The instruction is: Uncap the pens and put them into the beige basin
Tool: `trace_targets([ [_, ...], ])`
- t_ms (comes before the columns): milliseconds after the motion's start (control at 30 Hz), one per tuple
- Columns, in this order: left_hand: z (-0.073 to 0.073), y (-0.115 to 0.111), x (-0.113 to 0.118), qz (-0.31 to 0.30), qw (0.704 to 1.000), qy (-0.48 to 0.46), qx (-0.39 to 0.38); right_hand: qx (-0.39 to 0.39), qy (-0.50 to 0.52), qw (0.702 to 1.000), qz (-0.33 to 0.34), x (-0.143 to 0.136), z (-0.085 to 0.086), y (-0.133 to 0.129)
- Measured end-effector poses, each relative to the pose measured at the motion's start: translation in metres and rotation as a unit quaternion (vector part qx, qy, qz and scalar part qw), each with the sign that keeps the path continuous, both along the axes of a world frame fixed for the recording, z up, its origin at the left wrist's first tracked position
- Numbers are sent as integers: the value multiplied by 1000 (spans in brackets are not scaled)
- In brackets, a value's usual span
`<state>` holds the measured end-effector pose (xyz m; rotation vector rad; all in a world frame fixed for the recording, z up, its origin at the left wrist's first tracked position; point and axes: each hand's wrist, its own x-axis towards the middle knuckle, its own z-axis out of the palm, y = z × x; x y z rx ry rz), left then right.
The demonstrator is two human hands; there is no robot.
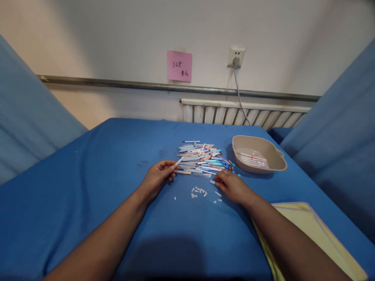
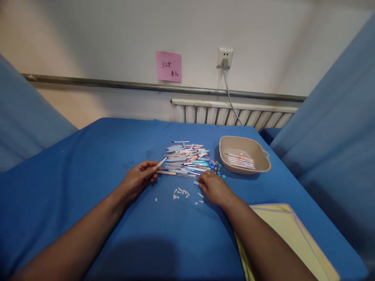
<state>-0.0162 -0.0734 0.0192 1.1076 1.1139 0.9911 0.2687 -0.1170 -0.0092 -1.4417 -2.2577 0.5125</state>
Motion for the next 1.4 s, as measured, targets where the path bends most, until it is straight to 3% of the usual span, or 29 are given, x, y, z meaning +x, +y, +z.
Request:
trace_targets([
  [133, 0, -8, 9, -66, 997, 45, 18, 3, 132, 991, -35, -13, 0, -2],
  [233, -1, -17, 20, -124, 987, 96, 34, -63, 284, 956, -34, -34, 0, -7],
  [300, -1, -23, 26, -170, 978, 111, 57, -82, 323, 943, -17, -46, 1, -12],
  [400, 1, -29, 30, -226, 960, 133, 95, -61, 290, 955, -12, -56, 3, -17],
  [533, 3, -33, 31, -238, 948, 172, 122, -70, 273, 959, -15, -57, 2, -18],
  [833, 4, -37, 30, -248, 947, 174, 111, -124, 326, 937, -18, -61, -2, -19],
  [1133, 4, -39, 32, -270, 942, 170, 102, -163, 412, 896, 4, -60, -4, -15],
  [1400, 5, -39, 31, -280, 928, 209, 130, -133, 340, 931, 9, -55, 3, -17],
])
